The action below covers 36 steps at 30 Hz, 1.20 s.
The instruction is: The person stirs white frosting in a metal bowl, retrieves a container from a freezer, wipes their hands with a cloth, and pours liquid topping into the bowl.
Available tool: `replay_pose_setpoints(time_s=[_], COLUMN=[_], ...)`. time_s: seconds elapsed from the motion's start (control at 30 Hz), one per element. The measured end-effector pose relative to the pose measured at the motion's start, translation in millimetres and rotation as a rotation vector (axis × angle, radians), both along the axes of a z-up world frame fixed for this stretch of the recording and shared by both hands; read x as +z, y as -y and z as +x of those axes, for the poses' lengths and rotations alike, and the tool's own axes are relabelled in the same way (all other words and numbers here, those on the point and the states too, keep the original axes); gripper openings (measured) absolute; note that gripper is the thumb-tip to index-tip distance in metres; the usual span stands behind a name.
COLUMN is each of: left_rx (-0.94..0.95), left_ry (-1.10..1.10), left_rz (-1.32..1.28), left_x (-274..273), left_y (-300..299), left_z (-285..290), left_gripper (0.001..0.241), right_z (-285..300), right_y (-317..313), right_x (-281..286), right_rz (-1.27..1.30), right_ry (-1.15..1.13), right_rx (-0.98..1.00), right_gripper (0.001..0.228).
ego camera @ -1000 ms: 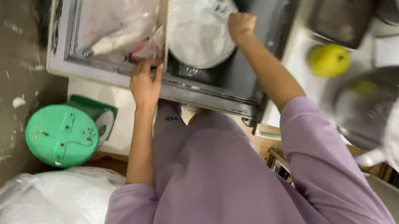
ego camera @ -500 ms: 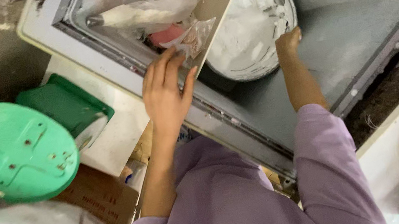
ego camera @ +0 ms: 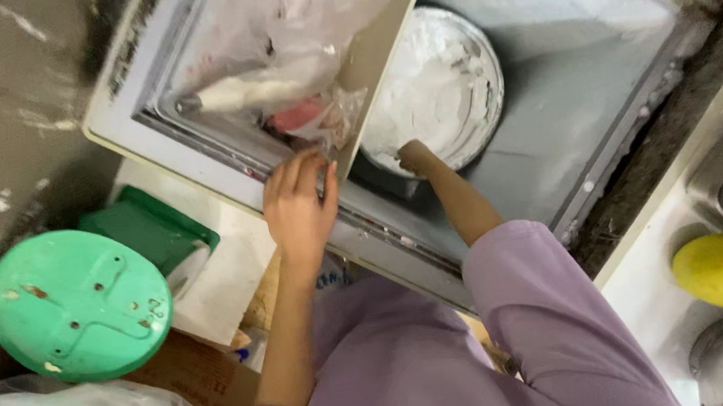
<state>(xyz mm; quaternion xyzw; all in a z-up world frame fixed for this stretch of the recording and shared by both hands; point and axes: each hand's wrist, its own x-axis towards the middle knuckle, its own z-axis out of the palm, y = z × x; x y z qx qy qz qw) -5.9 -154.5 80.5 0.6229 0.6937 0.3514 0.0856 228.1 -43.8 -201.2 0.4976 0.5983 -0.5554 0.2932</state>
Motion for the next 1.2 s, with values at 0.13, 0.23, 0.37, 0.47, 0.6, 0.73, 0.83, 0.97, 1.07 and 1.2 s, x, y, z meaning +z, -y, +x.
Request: replay_pose_setpoints(time_s=[0.13, 0.23, 0.37, 0.47, 0.6, 0.73, 0.83, 0.97, 1.07, 1.2], left_rx=[0.014, 0.004, -0.013, -0.031, -0.037, -0.121, -0.182, -0.276, -0.24, -0.28], left_ry=[0.004, 0.008, -0.003, -0.058, -0.148, -0.182, -0.239, -0.24, -0.289, -0.225], left_rz=[-0.001, 0.008, -0.015, -0.025, -0.086, -0.069, -0.097, -0.151, -0.184, -0.026], left_x=[-4.2, -7.6, -14.1, -23.3, -34.8, -33.9, -34.4, -41.5, -37.4, -23.2], left_y=[0.9, 1.0, 3.6, 0.3, 0.6, 0.4, -1.2, -10.7, -12.2, -11.8], left_z=[1.7, 0.4, -0.3, -3.0, -6.0, -10.7, -16.1, -25.0, -22.8, 5.6], left_gripper=[0.01, 0.008, 0.01, 0.013, 0.018, 0.021, 0.02, 0.022, 0.027, 0.04], right_z=[-15.3, -38.2, -25.9, 0.8, 43.8, 91.9, 155.8, 191.9, 209.9, 206.1], right_y=[20.1, 21.4, 13.7, 20.5, 83.8, 230.5, 338.8, 442.8, 482.1, 492.9], right_x=[-9.0, -12.1, 21.3, 81.4, 216.0, 390.9, 499.8, 567.0, 536.9, 491.6], right_rz=[-0.648, -0.528, -0.29, 0.092, 0.542, 1.065, 1.821, 2.176, 1.975, 1.292], right_ry=[-0.562, -0.631, -0.422, -0.49, -0.68, -0.311, 0.085, 0.297, 0.903, 0.982], right_rx=[-1.351, -1.493, -1.657, -1.65, -1.642, -1.483, -1.368, -1.444, -1.105, -1.204], right_gripper=[0.03, 0.031, 0.028, 0.025, 0.024, 0.041, 0.014, 0.017, 0.01, 0.019])
